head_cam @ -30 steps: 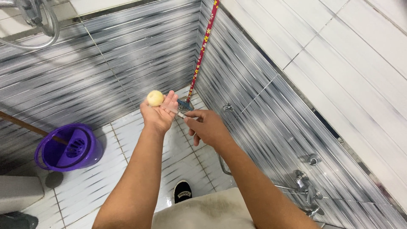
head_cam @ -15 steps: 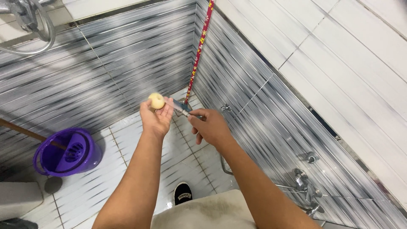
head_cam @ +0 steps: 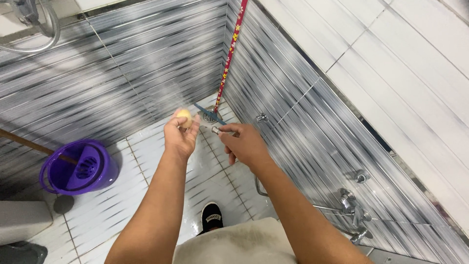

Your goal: Cleaning a shower head and a soap dish holder in a bathroom sink.

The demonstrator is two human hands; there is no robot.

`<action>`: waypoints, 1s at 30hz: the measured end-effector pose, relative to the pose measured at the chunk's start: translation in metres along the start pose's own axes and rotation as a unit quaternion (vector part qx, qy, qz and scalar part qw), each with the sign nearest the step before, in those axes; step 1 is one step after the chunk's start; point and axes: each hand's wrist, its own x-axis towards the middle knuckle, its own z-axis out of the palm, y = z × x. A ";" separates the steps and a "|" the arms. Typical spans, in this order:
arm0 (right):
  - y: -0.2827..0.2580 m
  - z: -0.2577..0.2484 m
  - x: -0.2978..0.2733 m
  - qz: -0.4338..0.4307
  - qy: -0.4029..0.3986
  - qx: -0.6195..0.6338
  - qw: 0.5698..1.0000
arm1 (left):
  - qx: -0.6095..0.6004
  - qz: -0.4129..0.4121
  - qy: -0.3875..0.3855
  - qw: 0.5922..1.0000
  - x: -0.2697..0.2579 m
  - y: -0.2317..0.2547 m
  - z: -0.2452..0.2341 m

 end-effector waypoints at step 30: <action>-0.004 0.006 -0.001 -0.011 -0.019 0.005 1.000 | -0.037 -0.007 -0.017 0.999 0.002 0.010 0.006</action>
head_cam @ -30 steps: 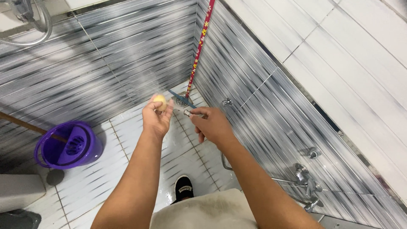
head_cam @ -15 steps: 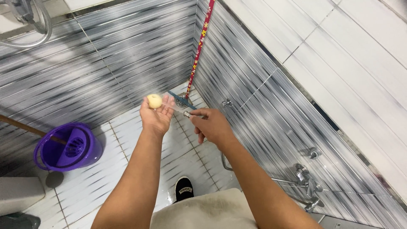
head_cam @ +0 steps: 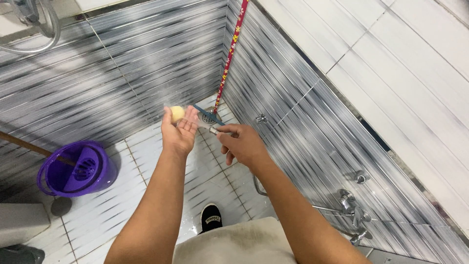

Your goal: Cleaning a shower head and a soap dish holder in a bathroom sink.

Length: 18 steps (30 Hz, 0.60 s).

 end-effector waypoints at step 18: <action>-0.001 -0.003 -0.002 0.018 -0.003 0.000 1.000 | 0.041 0.057 0.005 0.998 0.032 -0.003 -0.040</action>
